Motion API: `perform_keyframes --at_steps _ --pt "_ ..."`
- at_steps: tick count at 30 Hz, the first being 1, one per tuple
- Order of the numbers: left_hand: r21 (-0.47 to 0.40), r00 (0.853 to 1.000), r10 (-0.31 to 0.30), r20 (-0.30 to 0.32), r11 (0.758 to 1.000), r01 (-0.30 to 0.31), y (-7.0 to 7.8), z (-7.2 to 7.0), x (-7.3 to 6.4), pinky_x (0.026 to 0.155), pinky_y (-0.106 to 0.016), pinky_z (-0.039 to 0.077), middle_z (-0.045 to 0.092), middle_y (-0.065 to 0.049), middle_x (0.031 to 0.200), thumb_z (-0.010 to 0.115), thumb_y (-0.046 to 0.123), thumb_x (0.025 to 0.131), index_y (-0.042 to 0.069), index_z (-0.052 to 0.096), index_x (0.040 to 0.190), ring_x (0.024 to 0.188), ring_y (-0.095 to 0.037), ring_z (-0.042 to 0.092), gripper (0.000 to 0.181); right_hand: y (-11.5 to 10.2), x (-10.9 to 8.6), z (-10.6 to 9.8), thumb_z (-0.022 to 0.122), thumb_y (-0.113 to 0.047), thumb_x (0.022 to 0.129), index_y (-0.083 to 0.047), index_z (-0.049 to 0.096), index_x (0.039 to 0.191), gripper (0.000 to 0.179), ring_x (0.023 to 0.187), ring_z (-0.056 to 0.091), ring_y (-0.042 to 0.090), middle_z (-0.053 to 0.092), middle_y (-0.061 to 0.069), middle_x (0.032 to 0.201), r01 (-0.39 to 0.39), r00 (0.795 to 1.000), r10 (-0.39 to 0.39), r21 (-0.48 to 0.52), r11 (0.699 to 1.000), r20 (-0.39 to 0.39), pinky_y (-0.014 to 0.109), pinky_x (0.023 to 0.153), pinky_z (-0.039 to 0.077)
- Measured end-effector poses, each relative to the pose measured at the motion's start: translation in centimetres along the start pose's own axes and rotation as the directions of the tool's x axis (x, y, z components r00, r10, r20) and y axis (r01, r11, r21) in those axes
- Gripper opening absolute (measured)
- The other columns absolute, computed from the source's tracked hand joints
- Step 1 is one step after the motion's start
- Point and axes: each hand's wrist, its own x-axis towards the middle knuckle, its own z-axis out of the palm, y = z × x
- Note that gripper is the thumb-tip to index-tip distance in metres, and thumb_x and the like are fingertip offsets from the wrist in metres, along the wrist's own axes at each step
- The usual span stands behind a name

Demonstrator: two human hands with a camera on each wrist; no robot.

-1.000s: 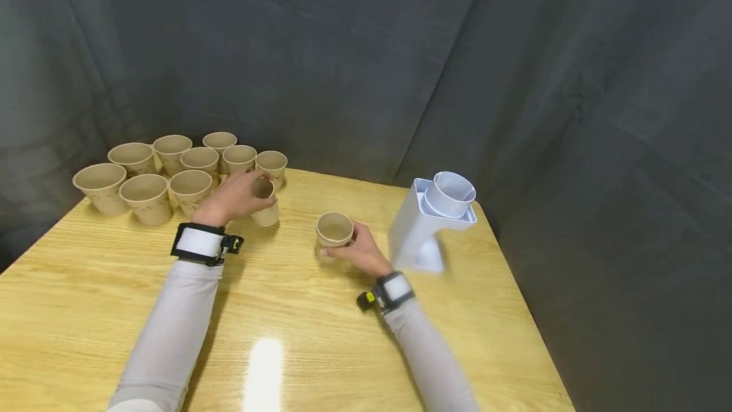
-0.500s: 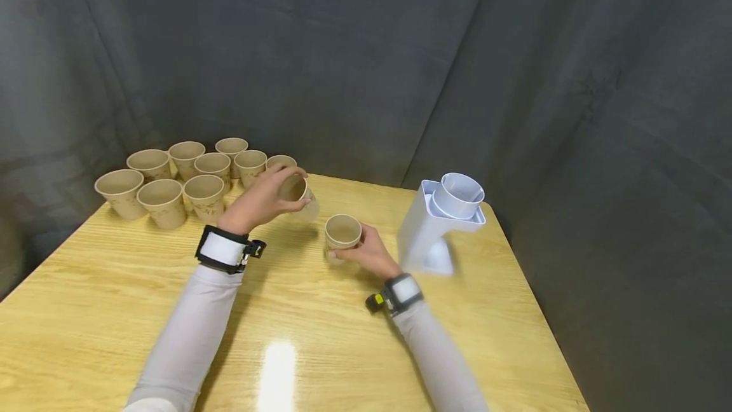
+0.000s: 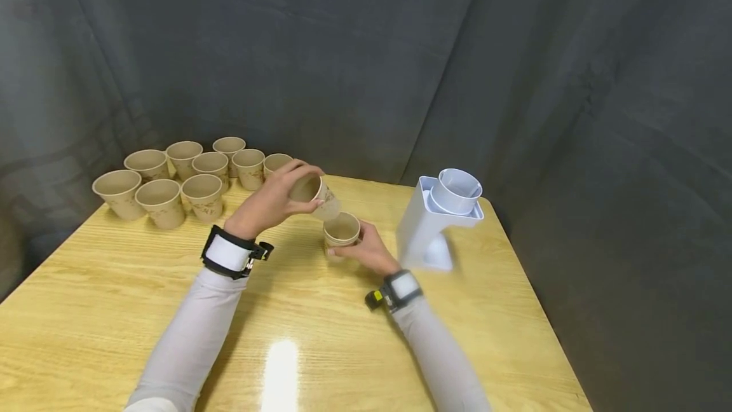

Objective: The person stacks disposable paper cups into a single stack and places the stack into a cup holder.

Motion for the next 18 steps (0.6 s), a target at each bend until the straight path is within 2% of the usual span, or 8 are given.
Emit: perform_keyframes --at_steps 3,10,18 --pt "-0.019 1.0 0.016 0.026 1.0 -0.015 0.3 0.5 0.1 0.088 -0.044 0.055 0.061 -0.013 0.121 0.082 0.018 0.087 0.004 0.062 0.13 0.108 -0.028 0.061 0.05 -0.1 -0.1 0.0 0.09 -0.013 0.076 -0.009 0.062 0.132 0.063 0.114 0.065 0.025 0.068 0.008 0.124 -0.009 1.0 0.009 -0.008 1.0 0.002 0.038 0.098 0.054" --pt "-0.018 0.995 -0.008 0.102 1.0 0.01 0.3 1.6 0.1 0.093 -0.044 0.054 0.06 -0.012 0.124 0.081 0.021 0.087 0.005 0.061 0.134 0.11 -0.028 0.062 0.053 -0.2 0.0 0.1 0.089 -0.013 0.077 -0.008 0.061 0.133 0.063 0.115 0.065 0.023 0.068 0.009 0.126 -0.014 1.0 0.014 -0.033 0.999 0.008 0.038 0.101 0.052" --pt "-0.016 0.991 0.002 0.136 1.0 0.0 0.9 2.6 0.3 0.097 -0.043 0.052 0.06 -0.012 0.128 0.081 0.022 0.087 0.005 0.062 0.133 0.115 -0.027 0.06 0.052 0.0 0.0 0.1 0.088 -0.009 0.077 -0.007 0.058 0.136 0.066 0.117 0.064 0.025 0.066 0.011 0.13 -0.013 1.0 0.013 -0.003 1.0 0.02 0.039 0.1 0.052"
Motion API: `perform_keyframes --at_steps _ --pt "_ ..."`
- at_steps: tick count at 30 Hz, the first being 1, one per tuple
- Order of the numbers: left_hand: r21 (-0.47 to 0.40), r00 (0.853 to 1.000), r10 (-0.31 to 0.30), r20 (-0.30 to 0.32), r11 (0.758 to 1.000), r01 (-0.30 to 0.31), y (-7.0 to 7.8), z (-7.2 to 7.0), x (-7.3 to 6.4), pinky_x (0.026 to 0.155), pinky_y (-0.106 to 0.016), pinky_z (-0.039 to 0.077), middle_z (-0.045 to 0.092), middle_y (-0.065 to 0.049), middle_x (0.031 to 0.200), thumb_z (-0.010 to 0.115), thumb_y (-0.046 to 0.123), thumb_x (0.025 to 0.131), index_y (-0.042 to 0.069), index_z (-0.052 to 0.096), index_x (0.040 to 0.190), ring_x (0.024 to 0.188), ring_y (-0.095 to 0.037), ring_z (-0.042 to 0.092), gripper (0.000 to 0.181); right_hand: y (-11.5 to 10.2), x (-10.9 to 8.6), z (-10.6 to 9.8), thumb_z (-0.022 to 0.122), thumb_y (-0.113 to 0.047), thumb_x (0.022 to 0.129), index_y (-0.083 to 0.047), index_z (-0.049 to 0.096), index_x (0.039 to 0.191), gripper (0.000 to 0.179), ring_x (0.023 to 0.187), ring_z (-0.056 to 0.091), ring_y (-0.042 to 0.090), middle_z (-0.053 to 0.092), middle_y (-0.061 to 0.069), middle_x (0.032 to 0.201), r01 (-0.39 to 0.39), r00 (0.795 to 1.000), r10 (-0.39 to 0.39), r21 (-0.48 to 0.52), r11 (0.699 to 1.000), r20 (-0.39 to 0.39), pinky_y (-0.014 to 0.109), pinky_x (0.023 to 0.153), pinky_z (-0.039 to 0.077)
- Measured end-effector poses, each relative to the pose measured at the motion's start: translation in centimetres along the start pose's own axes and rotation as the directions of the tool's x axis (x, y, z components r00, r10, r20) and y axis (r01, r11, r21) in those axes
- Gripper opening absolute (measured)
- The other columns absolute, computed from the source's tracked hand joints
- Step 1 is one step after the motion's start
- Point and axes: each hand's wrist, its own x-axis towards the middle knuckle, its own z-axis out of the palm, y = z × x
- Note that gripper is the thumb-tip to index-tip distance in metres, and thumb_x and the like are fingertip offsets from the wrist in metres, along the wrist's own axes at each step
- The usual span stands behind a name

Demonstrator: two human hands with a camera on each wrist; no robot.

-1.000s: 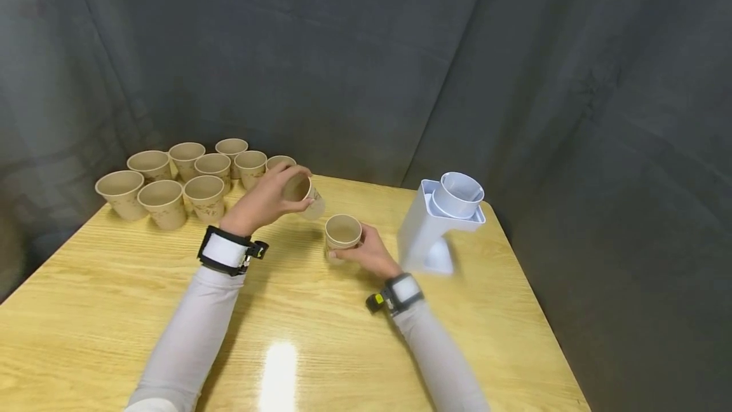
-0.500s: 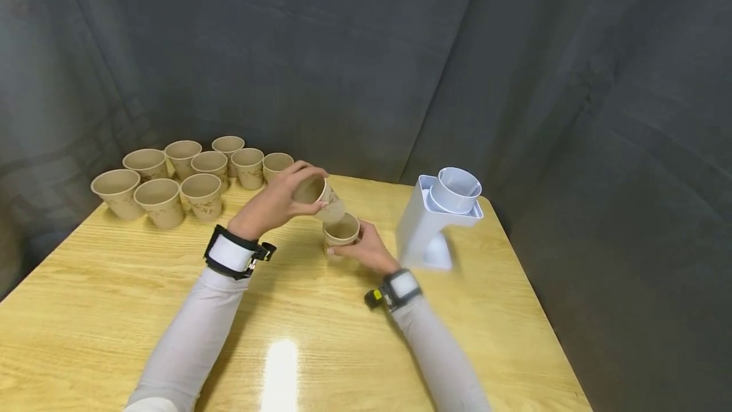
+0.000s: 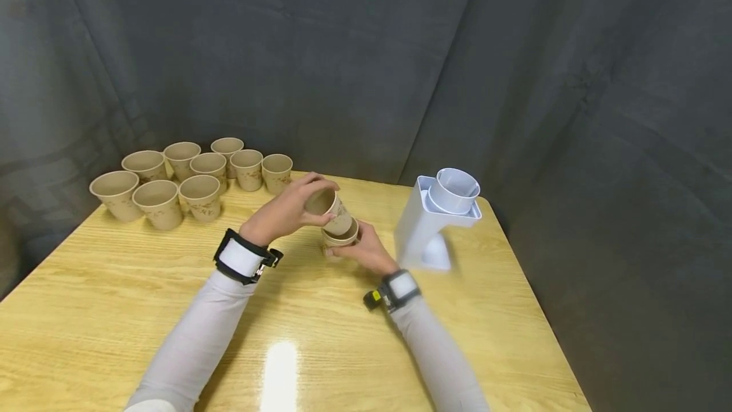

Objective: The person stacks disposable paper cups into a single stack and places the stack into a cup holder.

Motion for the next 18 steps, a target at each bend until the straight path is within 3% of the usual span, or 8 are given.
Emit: perform_keyframes --at_steps 11,18 --pt "0.007 0.997 -0.008 0.071 1.0 0.008 0.6 1.3 0.4 0.094 -0.041 0.055 0.061 -0.012 0.126 0.083 0.017 0.084 0.008 0.064 0.132 0.111 -0.027 0.063 0.052 0.3 0.1 -0.2 0.088 -0.014 0.077 -0.011 0.062 0.132 0.061 0.113 0.066 0.022 0.068 0.005 0.125 0.024 1.0 -0.024 0.011 1.0 0.009 0.039 0.098 0.054" --pt "0.018 0.998 -0.009 0.065 1.0 0.008 0.8 1.8 0.4 0.095 -0.04 0.055 0.061 -0.011 0.123 0.084 0.016 0.083 0.009 0.064 0.131 0.111 -0.027 0.063 0.052 0.0 0.0 -0.2 0.087 -0.011 0.077 -0.01 0.061 0.134 0.062 0.115 0.065 0.022 0.068 0.007 0.127 0.031 1.0 -0.031 0.014 0.999 0.002 0.038 0.1 0.052"
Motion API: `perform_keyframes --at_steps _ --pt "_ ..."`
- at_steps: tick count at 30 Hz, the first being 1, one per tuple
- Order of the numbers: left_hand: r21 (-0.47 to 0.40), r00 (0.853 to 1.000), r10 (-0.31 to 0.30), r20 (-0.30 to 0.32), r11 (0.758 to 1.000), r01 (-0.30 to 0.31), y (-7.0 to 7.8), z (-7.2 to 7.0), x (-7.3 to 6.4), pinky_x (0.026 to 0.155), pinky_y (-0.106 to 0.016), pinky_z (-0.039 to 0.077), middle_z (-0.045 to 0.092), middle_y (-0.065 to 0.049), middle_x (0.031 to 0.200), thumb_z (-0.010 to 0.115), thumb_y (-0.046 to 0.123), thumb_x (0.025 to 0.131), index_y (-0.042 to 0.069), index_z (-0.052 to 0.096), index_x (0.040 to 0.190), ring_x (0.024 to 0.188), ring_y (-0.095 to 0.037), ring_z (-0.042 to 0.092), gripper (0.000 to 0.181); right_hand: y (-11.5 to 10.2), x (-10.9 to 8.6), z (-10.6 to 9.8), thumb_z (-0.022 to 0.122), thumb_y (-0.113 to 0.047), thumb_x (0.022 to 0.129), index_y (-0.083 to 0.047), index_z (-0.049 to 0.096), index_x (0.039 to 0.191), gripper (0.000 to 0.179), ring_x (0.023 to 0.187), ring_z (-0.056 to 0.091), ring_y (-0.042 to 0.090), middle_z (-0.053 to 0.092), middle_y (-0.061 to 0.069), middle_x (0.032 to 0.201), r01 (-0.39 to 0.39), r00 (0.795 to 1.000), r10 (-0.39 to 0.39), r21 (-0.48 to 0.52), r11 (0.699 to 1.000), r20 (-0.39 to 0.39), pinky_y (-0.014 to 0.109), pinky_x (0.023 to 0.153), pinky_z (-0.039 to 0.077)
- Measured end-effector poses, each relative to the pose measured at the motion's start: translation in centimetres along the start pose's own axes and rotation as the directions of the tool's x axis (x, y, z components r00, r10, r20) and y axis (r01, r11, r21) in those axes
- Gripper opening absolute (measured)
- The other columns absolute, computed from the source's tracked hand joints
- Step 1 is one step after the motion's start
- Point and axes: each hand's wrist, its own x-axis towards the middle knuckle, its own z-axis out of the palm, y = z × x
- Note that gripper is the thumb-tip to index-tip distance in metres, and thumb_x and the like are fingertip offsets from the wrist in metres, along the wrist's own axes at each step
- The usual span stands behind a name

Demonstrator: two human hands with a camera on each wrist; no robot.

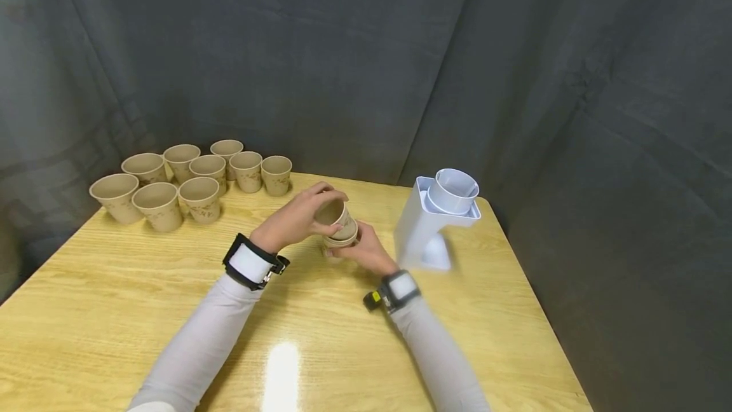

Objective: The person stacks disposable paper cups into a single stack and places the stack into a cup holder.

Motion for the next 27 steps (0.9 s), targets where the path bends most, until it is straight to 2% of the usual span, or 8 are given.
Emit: perform_keyframes --at_steps 5,17,27 --pt "0.019 1.0 0.0 0.002 1.0 0.0 0.2 0.1 -0.1 0.095 -0.039 0.055 0.061 -0.011 0.123 0.085 0.018 0.084 0.01 0.064 0.131 0.111 -0.026 0.062 0.052 -0.1 -0.1 0.1 0.086 -0.009 0.079 -0.008 0.06 0.135 0.062 0.116 0.065 0.024 0.067 0.01 0.129 0.009 1.0 -0.009 0.005 1.0 0.0 0.04 0.101 0.052" --pt "0.032 1.0 0.027 -0.003 0.999 -0.027 0.5 1.0 0.0 0.093 -0.036 0.055 0.06 -0.011 0.121 0.082 0.02 0.086 0.011 0.064 0.131 0.107 -0.025 0.062 0.05 0.4 -0.4 -0.2 0.088 -0.014 0.077 -0.014 0.063 0.132 0.059 0.113 0.066 0.021 0.069 0.003 0.125 -0.016 1.0 0.016 0.015 1.0 -0.003 0.04 0.099 0.053" --pt "0.05 1.0 0.008 0.001 0.999 -0.008 0.6 0.9 0.1 0.093 -0.037 0.056 0.059 -0.012 0.123 0.082 0.02 0.086 0.011 0.064 0.132 0.11 -0.026 0.061 0.051 0.2 -0.1 0.0 0.087 -0.008 0.077 -0.01 0.062 0.132 0.06 0.113 0.065 0.022 0.068 0.006 0.126 -0.008 1.0 0.008 0.033 0.999 -0.001 0.04 0.1 0.052"
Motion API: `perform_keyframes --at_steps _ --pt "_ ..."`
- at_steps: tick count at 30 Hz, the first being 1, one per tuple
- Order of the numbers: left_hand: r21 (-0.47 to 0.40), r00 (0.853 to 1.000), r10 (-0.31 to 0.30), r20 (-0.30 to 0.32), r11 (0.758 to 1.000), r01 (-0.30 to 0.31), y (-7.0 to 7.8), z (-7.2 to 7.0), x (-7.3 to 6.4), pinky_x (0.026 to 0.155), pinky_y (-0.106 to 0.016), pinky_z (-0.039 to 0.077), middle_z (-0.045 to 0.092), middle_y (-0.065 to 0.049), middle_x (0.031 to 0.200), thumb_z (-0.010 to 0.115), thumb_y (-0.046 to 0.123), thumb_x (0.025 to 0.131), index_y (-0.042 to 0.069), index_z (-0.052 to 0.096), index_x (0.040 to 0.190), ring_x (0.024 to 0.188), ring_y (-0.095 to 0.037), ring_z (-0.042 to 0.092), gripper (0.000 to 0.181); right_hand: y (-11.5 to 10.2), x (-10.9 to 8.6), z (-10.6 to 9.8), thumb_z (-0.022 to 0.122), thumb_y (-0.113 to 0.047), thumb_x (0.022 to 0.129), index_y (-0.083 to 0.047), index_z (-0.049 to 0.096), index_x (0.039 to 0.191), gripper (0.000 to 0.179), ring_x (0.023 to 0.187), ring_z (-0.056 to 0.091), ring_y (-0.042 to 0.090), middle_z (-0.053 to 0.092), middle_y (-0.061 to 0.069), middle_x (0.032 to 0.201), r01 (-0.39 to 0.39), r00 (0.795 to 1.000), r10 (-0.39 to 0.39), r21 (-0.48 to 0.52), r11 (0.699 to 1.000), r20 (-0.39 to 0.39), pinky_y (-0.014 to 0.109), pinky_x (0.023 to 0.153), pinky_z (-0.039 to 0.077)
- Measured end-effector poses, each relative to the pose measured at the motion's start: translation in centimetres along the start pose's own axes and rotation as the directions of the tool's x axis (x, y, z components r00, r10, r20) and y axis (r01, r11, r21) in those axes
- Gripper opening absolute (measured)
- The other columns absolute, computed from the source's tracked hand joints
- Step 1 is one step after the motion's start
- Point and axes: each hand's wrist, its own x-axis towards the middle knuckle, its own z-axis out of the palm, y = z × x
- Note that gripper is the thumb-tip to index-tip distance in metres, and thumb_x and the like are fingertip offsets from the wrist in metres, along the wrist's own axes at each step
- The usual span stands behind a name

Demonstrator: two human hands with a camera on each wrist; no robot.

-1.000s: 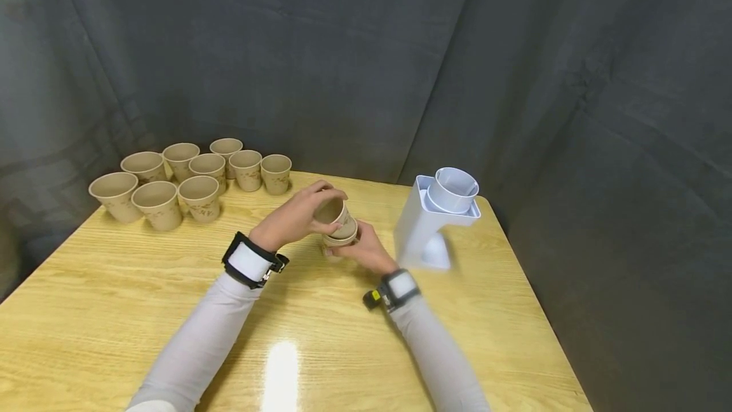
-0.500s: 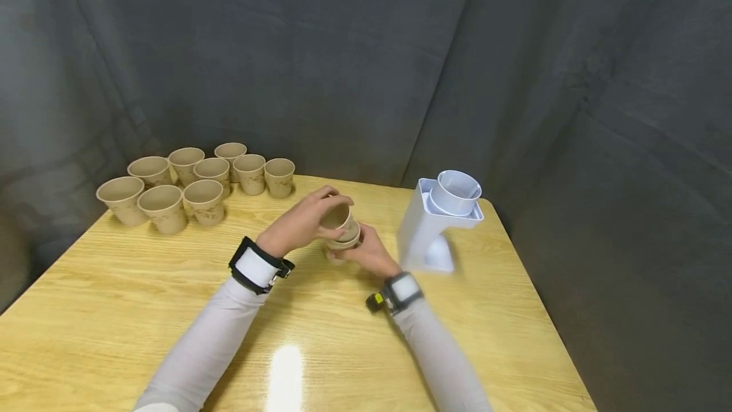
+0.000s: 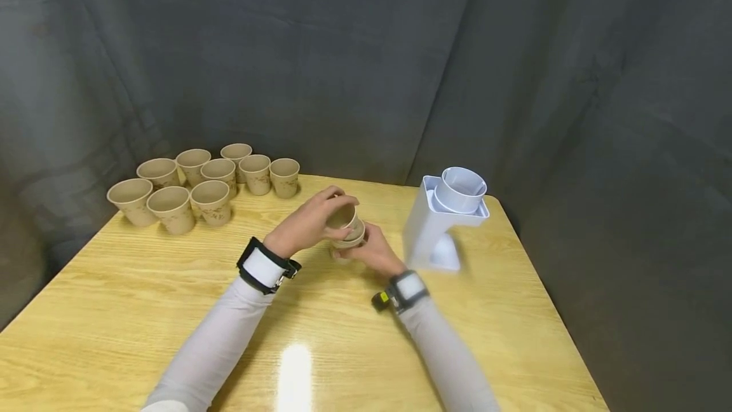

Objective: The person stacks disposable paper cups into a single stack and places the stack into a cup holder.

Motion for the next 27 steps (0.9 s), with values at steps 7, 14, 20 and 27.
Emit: perform_keyframes --at_steps 7,14,20,27 --pt "0.01 1.0 0.003 0.001 1.0 -0.004 -0.1 0.1 0.0 0.095 -0.038 0.055 0.058 -0.011 0.122 0.083 0.022 0.087 0.011 0.063 0.133 0.11 -0.026 0.061 0.052 0.0 0.2 0.0 0.089 -0.017 0.076 -0.013 0.063 0.129 0.059 0.109 0.067 0.021 0.07 0.002 0.121 -0.003 1.0 0.003 -0.036 0.999 -0.005 0.04 0.098 0.053" --pt "0.01 1.0 0.027 -0.008 1.0 -0.027 0.1 0.6 0.2 0.096 -0.037 0.053 0.058 -0.01 0.119 0.083 0.02 0.086 0.01 0.064 0.132 0.107 -0.024 0.06 0.051 0.2 -0.1 -0.3 0.091 -0.02 0.075 -0.014 0.064 0.126 0.058 0.107 0.067 0.021 0.071 0.002 0.118 -0.018 1.0 0.018 -0.024 1.0 -0.01 0.041 0.097 0.053" --pt "0.011 1.0 0.023 -0.006 1.0 -0.023 0.3 0.8 0.3 0.096 -0.037 0.053 0.058 -0.01 0.118 0.084 0.018 0.084 0.01 0.064 0.131 0.107 -0.024 0.06 0.051 0.3 -0.1 -0.7 0.091 -0.021 0.074 -0.015 0.065 0.125 0.058 0.107 0.067 0.02 0.071 0.0 0.117 -0.014 1.0 0.014 -0.036 0.999 -0.003 0.041 0.097 0.053" --pt "0.024 0.999 0.004 0.033 1.0 -0.005 0.4 1.0 0.4 0.097 -0.035 0.053 0.057 -0.009 0.117 0.081 0.018 0.087 0.01 0.064 0.132 0.107 -0.022 0.059 0.049 0.3 0.2 -0.4 0.091 -0.02 0.073 -0.013 0.065 0.125 0.059 0.109 0.066 0.02 0.071 0.002 0.119 -0.007 1.0 0.006 -0.046 0.999 -0.006 0.041 0.1 0.052"
